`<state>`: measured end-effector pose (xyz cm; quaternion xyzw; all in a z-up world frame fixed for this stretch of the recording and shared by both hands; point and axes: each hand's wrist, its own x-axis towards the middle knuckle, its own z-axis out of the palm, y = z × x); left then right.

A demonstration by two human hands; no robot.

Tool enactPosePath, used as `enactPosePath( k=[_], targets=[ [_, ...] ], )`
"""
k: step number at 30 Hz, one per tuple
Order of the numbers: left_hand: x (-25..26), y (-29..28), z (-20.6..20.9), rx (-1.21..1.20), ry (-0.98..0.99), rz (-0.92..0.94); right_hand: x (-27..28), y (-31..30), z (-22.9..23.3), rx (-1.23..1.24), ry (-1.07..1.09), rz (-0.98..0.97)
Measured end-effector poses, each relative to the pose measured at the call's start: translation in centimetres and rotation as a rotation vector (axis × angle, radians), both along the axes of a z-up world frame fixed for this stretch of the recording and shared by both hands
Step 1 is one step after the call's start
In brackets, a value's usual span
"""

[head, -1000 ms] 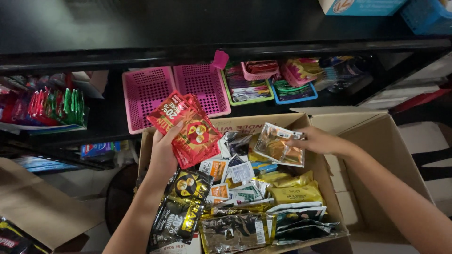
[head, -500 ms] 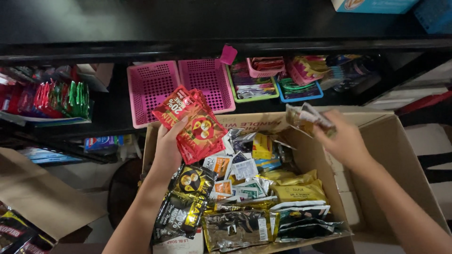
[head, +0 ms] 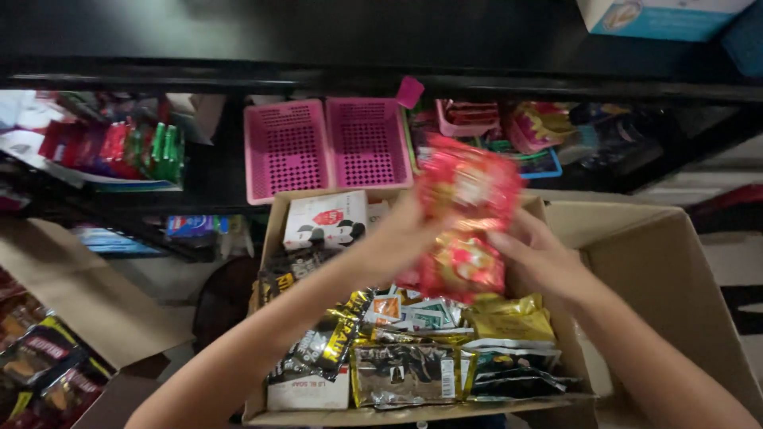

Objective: The person sorts various sachets from a cardboard box into a pink plastic basket. They pick up multiple sachets of different brands and colors, including red, yellow, and black packaging, and place them into the basket. The person also briefly handles boxes of soap on the shelf above.

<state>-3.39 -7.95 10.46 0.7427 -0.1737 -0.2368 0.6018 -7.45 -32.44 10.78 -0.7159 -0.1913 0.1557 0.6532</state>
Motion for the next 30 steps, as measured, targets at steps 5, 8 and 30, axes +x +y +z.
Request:
enactPosePath(
  k=[5, 8, 30],
  targets=[
    [-1.1, 0.3, 1.8, 0.215, -0.85, 0.063, -1.5, 2.2, 2.6, 0.217, 0.403, -0.49],
    [-2.2, 5.4, 2.3, 0.047, -0.741, 0.038, -0.7, -1.9, 0.4, 0.125, 0.319, -0.545],
    [-5.7, 17.4, -5.2, 0.698, -0.308, 0.266, 3.5, -8.3, -13.7, 0.37, 0.339, -0.699]
  ],
)
